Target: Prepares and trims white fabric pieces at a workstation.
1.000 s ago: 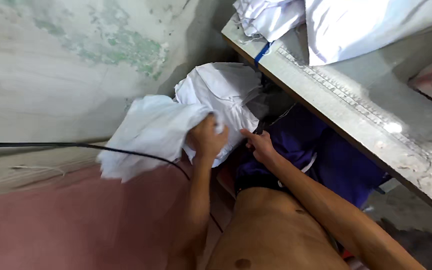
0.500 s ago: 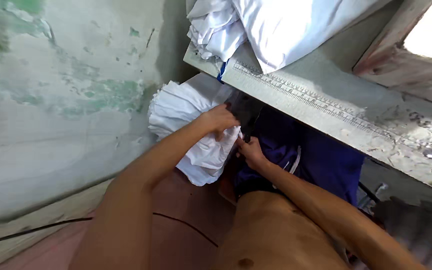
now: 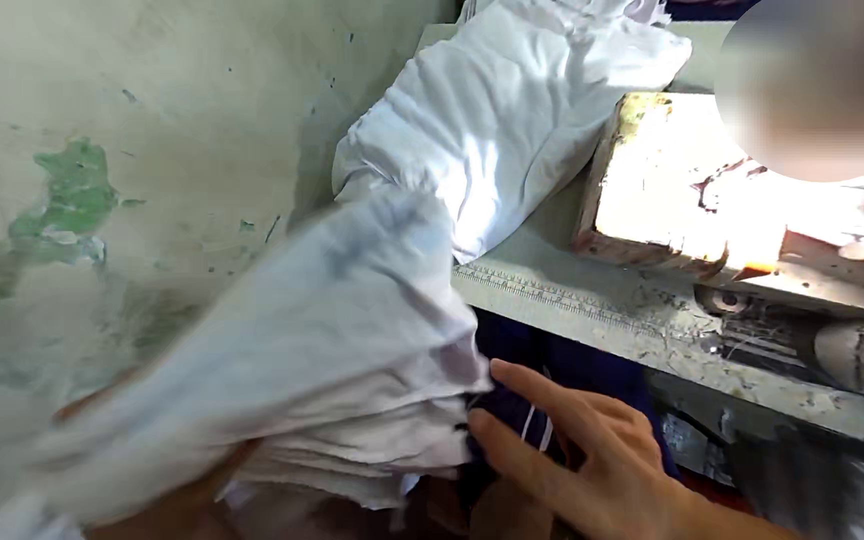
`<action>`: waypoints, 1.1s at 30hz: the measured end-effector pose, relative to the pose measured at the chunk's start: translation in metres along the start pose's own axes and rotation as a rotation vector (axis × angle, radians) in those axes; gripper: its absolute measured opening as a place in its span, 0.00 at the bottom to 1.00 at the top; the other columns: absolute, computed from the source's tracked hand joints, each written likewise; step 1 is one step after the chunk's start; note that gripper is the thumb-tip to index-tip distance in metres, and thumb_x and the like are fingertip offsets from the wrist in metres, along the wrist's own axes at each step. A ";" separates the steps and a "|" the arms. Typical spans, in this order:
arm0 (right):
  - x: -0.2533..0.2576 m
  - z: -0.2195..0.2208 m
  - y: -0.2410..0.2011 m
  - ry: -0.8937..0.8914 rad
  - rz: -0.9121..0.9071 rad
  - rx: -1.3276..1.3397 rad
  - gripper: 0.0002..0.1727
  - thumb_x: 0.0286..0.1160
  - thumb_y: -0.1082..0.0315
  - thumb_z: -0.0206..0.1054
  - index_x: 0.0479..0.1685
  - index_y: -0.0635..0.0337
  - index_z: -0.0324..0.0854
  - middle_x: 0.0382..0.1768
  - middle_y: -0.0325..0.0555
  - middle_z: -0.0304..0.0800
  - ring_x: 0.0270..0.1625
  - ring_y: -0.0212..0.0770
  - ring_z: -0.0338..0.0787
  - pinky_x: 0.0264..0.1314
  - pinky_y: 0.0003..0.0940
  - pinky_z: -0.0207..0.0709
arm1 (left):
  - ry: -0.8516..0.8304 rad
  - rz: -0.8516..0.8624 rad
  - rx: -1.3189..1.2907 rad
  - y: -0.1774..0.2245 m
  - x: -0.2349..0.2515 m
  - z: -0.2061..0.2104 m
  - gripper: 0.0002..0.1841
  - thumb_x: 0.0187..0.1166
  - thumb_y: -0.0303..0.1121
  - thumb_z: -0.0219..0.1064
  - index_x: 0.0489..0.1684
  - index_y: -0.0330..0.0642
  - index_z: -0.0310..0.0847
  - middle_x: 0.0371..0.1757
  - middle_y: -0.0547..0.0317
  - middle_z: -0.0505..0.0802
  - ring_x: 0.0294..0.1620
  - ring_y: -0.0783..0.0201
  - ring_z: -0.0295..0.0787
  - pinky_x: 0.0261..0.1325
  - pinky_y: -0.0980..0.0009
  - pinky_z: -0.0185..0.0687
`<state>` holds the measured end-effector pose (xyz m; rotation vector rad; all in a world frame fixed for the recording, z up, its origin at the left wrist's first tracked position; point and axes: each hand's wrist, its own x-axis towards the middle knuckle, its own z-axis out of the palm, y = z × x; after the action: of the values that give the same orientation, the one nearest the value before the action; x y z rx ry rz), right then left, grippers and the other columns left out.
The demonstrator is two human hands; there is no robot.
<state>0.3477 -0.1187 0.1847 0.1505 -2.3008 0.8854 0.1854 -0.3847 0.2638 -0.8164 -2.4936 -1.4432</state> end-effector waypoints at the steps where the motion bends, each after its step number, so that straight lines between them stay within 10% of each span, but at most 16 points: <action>1: 0.011 -0.006 -0.008 -0.015 -0.018 -0.089 0.16 0.89 0.54 0.57 0.69 0.41 0.79 0.64 0.48 0.88 0.26 0.35 0.76 0.26 0.27 0.63 | 0.220 -0.078 -0.120 0.006 0.002 0.011 0.16 0.63 0.22 0.75 0.47 0.34 0.77 0.41 0.77 0.94 0.48 0.84 0.91 0.55 0.80 0.87; 6: 0.029 0.018 0.008 0.005 0.094 -0.404 0.21 0.88 0.51 0.56 0.74 0.36 0.82 0.68 0.54 0.88 0.27 0.41 0.82 0.26 0.33 0.66 | 0.421 -0.421 -0.475 -0.027 0.067 0.085 0.17 0.95 0.44 0.44 0.68 0.51 0.73 0.52 0.75 0.90 0.55 0.81 0.87 0.61 0.75 0.85; 9: -0.013 0.053 0.029 -0.202 0.104 -0.220 0.23 0.71 0.67 0.66 0.68 0.45 0.88 0.69 0.56 0.88 0.22 0.44 0.88 0.19 0.38 0.75 | 0.211 -0.579 -0.339 -0.088 0.089 0.129 0.26 0.85 0.49 0.65 0.78 0.52 0.68 0.60 0.68 0.89 0.56 0.74 0.89 0.59 0.68 0.88; 12: -0.081 0.063 0.034 -0.554 0.273 0.031 0.21 0.59 0.73 0.75 0.55 0.48 0.93 0.38 0.48 0.95 0.22 0.50 0.90 0.19 0.52 0.82 | 0.035 -0.373 0.024 -0.105 0.077 0.145 0.48 0.77 0.46 0.73 0.94 0.39 0.44 0.86 0.40 0.68 0.81 0.52 0.71 0.76 0.53 0.74; 14: -0.112 0.051 0.038 -0.668 0.446 0.153 0.18 0.63 0.73 0.73 0.54 0.51 0.93 0.30 0.47 0.94 0.28 0.52 0.93 0.27 0.57 0.85 | -0.064 -0.065 0.216 -0.082 0.066 0.151 0.34 0.81 0.42 0.69 0.81 0.26 0.67 0.78 0.31 0.77 0.81 0.44 0.72 0.81 0.50 0.69; 17: -0.117 0.029 0.050 -0.578 0.615 0.043 0.11 0.75 0.63 0.70 0.50 0.56 0.92 0.33 0.48 0.95 0.32 0.51 0.95 0.32 0.56 0.87 | -0.156 0.410 0.164 -0.036 0.075 0.178 0.11 0.82 0.32 0.67 0.46 0.34 0.93 0.49 0.45 0.95 0.58 0.52 0.90 0.66 0.56 0.81; 22: -0.071 -0.003 0.072 -0.378 0.507 -0.191 0.18 0.79 0.57 0.64 0.58 0.58 0.88 0.37 0.51 0.89 0.38 0.51 0.91 0.38 0.47 0.85 | -0.577 0.791 0.343 -0.001 0.117 0.251 0.16 0.80 0.45 0.69 0.61 0.54 0.93 0.70 0.54 0.90 0.74 0.42 0.78 0.67 0.44 0.69; 26: -0.039 -0.030 0.075 -0.128 0.487 -0.264 0.15 0.84 0.58 0.62 0.50 0.57 0.89 0.34 0.48 0.89 0.35 0.43 0.88 0.37 0.37 0.82 | -0.582 0.753 0.014 0.002 0.084 0.225 0.11 0.84 0.32 0.64 0.38 0.40 0.94 0.30 0.57 0.92 0.38 0.58 0.87 0.41 0.64 0.79; 33: 0.016 -0.013 0.084 -0.105 0.233 -0.350 0.13 0.82 0.61 0.66 0.46 0.61 0.89 0.27 0.51 0.85 0.28 0.50 0.83 0.29 0.42 0.70 | -0.294 0.525 -0.182 0.009 -0.002 0.182 0.08 0.84 0.29 0.67 0.39 0.33 0.89 0.37 0.52 0.95 0.47 0.65 0.91 0.56 0.76 0.84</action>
<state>0.3158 -0.0443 0.1551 -0.2317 -2.5675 0.5801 0.2167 -0.2294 0.1737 -1.6721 -2.0930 -1.4413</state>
